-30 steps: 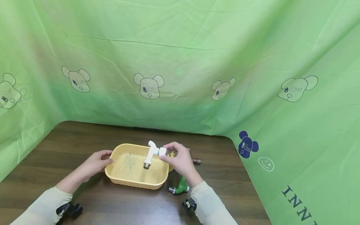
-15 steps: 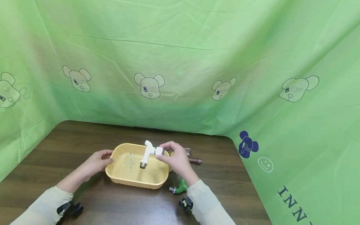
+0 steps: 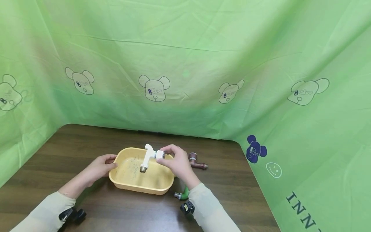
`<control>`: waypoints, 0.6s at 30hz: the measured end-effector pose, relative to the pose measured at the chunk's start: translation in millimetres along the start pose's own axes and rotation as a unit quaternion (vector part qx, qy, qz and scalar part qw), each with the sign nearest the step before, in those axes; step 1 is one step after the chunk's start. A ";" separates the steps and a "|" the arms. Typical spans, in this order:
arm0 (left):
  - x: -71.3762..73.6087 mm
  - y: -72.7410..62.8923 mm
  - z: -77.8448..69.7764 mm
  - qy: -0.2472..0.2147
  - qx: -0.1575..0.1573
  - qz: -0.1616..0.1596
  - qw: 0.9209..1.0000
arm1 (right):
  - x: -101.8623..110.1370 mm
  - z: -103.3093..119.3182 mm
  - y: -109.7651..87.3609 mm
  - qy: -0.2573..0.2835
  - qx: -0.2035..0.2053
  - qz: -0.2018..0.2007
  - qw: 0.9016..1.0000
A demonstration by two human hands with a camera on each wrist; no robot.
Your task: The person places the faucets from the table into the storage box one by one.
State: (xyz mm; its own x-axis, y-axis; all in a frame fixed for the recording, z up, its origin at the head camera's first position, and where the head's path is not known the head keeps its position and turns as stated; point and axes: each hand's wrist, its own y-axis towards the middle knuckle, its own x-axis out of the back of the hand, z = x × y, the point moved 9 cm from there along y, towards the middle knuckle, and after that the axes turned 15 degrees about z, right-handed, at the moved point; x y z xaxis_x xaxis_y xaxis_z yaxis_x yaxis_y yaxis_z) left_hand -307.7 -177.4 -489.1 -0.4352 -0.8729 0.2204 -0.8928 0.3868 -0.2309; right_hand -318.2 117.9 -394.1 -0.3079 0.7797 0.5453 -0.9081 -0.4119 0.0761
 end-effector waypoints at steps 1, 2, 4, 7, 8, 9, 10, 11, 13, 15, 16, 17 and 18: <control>-0.1 0.2 0.0 -0.001 0.000 0.000 1.000 | -0.3 0.3 0.5 -0.004 -0.001 -0.002 1.000; -0.2 0.4 -0.1 -0.001 -0.001 0.000 1.000 | -0.6 0.6 1.0 -0.007 -0.002 -0.003 1.000; -0.4 0.6 -0.2 -0.001 -0.001 0.001 1.000 | -1.4 1.0 1.6 -0.010 -0.003 -0.004 1.000; -0.4 0.3 -0.3 -0.002 0.000 0.000 1.000 | -3.3 1.6 2.5 -0.007 -0.002 -0.002 1.000; -0.5 0.2 -0.5 -0.001 0.000 0.000 1.000 | -4.0 1.4 2.7 -0.005 -0.002 0.000 1.000; -0.6 -0.1 -0.3 -0.001 0.000 0.000 1.000 | -4.7 1.5 2.9 -0.003 -0.002 0.001 1.000; -0.7 -0.3 -0.5 -0.001 0.000 0.000 1.000 | -5.3 1.9 2.9 -0.001 0.001 0.002 1.000; -0.8 -0.4 -0.7 -0.002 0.000 0.000 1.000 | -6.1 1.9 3.2 0.001 0.001 0.003 1.000; -0.9 -0.7 -0.6 -0.004 0.000 0.000 1.000 | -7.4 2.5 3.5 0.000 0.004 0.004 1.000; -1.0 -1.1 -0.3 -0.005 0.000 -0.001 1.000 | -8.8 2.9 3.8 -0.002 0.004 0.004 1.000; -1.1 -1.2 -0.4 -0.006 0.000 -0.002 1.000 | -9.5 3.0 4.0 -0.002 0.004 0.004 1.000; -1.2 -1.4 -0.1 -0.007 0.001 -0.002 1.000 | -10.2 2.9 4.3 -0.003 0.004 0.004 1.000; -1.3 -1.5 0.0 -0.008 0.001 -0.002 1.000 | -11.0 3.2 4.4 -0.003 0.006 0.004 1.000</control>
State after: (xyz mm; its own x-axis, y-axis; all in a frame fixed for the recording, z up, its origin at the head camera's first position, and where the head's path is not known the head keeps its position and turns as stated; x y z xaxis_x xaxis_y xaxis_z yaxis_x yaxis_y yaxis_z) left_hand -305.8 -176.8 -489.0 -0.4293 -0.8791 0.2070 -0.8946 0.3823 -0.2315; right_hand -317.9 105.9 -397.1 -0.3128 0.7734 0.5514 -0.9025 -0.4230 0.0813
